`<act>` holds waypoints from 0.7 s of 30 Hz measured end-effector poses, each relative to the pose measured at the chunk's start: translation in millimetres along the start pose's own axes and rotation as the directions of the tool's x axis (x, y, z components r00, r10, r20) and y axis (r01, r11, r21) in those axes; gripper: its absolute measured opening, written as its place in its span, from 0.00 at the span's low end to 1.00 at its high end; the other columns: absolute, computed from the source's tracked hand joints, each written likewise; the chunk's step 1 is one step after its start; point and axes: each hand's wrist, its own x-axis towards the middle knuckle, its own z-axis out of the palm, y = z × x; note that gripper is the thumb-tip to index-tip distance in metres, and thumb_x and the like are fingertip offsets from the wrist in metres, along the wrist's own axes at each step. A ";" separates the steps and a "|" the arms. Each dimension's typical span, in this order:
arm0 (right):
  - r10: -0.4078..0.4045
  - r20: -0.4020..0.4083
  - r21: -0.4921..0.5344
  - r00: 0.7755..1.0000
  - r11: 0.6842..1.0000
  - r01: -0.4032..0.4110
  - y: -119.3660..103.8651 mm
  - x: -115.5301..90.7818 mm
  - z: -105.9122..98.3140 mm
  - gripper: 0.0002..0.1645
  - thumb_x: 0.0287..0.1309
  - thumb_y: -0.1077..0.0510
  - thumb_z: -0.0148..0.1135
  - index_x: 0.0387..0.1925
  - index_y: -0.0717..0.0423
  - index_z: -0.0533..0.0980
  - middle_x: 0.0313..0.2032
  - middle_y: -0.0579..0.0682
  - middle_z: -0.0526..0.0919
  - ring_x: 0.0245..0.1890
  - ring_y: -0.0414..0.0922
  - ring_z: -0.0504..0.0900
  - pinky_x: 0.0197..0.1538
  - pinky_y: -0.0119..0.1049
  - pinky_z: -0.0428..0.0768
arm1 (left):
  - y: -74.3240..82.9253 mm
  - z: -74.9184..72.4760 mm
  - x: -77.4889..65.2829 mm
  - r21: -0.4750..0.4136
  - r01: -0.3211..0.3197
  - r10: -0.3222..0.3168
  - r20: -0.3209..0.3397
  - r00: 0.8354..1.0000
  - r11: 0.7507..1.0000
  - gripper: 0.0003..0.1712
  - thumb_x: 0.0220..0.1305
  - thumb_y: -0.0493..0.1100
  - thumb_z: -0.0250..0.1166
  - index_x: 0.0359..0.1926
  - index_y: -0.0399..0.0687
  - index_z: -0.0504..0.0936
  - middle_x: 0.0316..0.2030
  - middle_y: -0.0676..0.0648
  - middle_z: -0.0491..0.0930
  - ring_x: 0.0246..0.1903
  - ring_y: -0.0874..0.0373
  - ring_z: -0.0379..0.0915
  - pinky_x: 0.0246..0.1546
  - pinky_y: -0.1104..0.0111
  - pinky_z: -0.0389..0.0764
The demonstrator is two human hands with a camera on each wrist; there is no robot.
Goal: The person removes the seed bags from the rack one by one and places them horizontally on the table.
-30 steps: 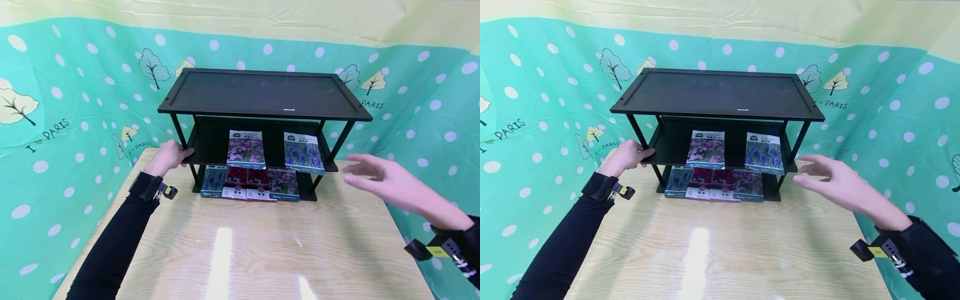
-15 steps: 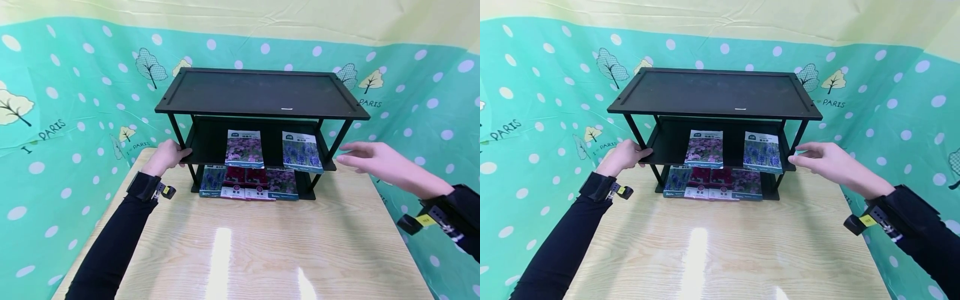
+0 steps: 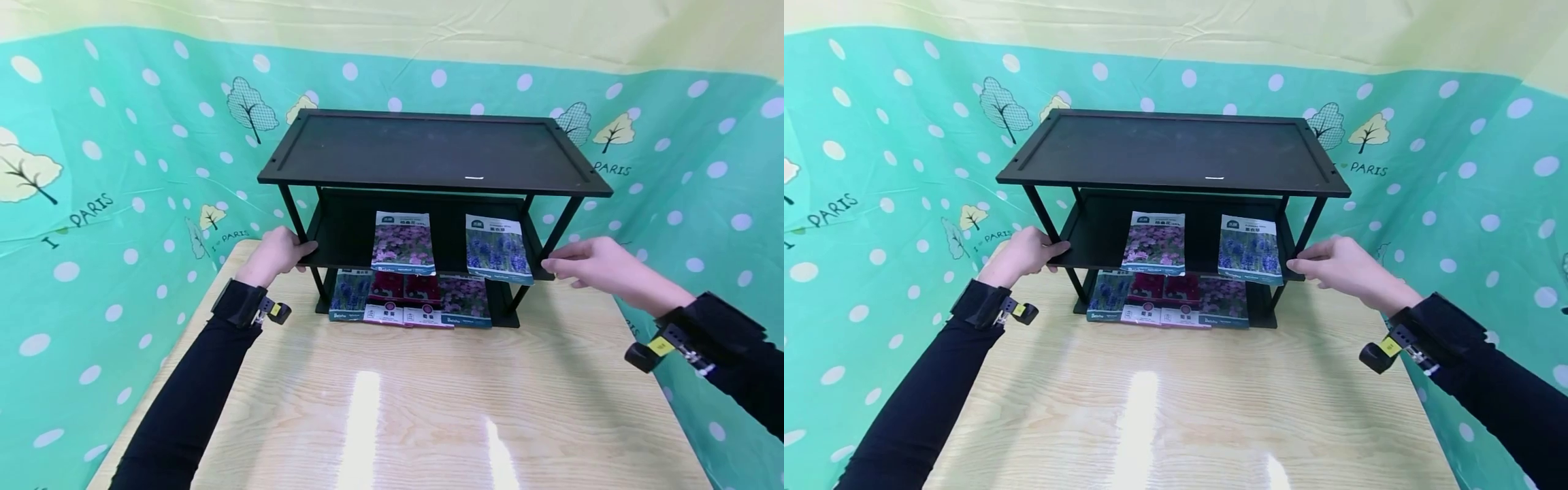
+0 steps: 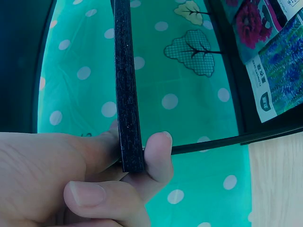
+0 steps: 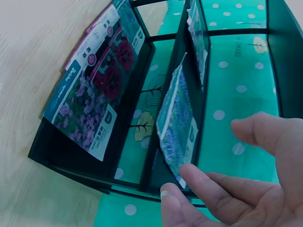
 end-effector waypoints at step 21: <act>0.023 0.084 0.165 0.996 0.986 -0.037 14.9 20.6 20.3 0.26 0.76 0.52 0.57 0.58 0.74 0.77 0.41 0.54 0.90 0.43 0.46 0.88 0.51 0.46 0.86 | 1.2 0.6 -2.2 -0.009 0.008 -0.008 -0.014 1.000 1.000 0.26 0.79 0.52 0.57 0.37 0.33 0.88 0.19 0.48 0.86 0.14 0.57 0.68 0.22 0.67 0.61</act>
